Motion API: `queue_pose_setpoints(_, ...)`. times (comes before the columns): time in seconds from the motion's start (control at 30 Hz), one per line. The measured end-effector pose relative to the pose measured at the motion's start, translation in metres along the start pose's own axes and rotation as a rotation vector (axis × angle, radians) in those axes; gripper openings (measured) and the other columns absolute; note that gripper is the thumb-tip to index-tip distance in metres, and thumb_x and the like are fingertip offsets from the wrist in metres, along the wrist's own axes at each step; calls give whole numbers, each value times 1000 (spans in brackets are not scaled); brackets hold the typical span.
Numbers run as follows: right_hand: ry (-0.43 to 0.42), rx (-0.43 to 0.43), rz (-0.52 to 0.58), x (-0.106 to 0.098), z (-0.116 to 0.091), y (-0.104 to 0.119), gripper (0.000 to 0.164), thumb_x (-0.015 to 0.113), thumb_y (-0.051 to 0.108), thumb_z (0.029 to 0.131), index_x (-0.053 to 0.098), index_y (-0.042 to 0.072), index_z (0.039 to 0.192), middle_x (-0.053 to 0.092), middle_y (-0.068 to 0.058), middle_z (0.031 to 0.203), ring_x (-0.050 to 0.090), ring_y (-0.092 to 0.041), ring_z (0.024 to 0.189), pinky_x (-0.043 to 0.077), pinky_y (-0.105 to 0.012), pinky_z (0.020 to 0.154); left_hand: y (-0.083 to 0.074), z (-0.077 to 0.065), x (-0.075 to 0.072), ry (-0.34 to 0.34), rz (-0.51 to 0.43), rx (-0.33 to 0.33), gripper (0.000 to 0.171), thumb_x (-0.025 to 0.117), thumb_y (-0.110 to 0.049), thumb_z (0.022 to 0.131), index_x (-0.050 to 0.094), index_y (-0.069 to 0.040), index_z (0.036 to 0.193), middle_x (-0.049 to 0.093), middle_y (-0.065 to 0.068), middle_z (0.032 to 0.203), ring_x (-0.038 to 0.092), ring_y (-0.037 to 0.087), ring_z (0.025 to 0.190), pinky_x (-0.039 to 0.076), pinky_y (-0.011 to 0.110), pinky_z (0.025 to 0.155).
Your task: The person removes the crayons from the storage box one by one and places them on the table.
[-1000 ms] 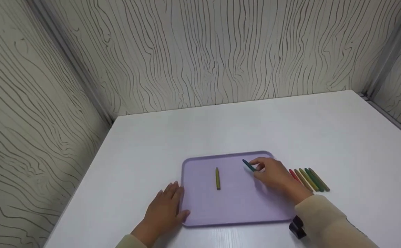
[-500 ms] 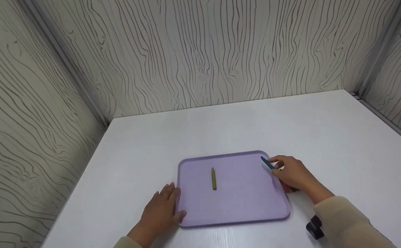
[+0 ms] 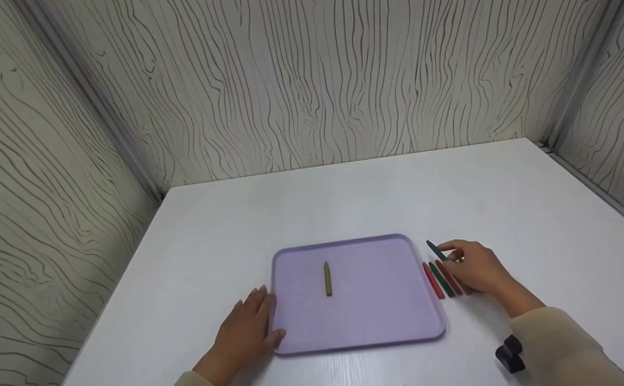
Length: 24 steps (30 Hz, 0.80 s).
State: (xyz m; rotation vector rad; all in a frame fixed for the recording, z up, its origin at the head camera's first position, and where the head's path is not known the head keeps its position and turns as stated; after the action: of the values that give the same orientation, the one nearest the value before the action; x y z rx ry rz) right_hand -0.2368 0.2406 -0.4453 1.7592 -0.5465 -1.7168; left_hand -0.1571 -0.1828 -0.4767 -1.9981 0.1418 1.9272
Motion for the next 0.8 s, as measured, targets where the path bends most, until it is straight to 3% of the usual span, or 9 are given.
queue_pose_setpoints(0.17,-16,7,-55,-7,-3,-11,36,60,9,87,59,-4,121,63,-10,93,54,-23,79,44,-33,62,-1,0,0,-5,7,-5,72,59,-45,91,38,1,143,32,21,149,29,39,136,25,56,108)
queue_pose_setpoints(0.53,-20,81,-44,-21,-12,-37,38,57,7,89,54,-7,124,61,-19,97,56,-21,73,48,-31,55,-1,0,-1,-20,11,6,72,59,-45,91,40,3,141,34,23,147,31,40,135,27,56,107)
queue_pose_setpoints(0.8,-19,86,-60,-30,-22,-52,41,56,9,87,54,-8,125,62,-20,98,52,-21,71,42,-32,55,0,0,-1,-16,12,1,73,60,-45,90,40,3,142,34,23,147,30,40,136,27,57,107)
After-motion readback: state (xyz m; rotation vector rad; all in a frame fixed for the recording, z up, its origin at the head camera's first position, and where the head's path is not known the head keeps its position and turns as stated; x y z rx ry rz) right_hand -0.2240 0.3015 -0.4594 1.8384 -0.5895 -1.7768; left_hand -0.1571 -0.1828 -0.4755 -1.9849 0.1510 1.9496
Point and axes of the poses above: each hand's wrist, its own z-axis towards the middle knuckle, its own x-axis out of the palm, y = z × x, the point moved 2 cm from there along z, towards the middle knuckle
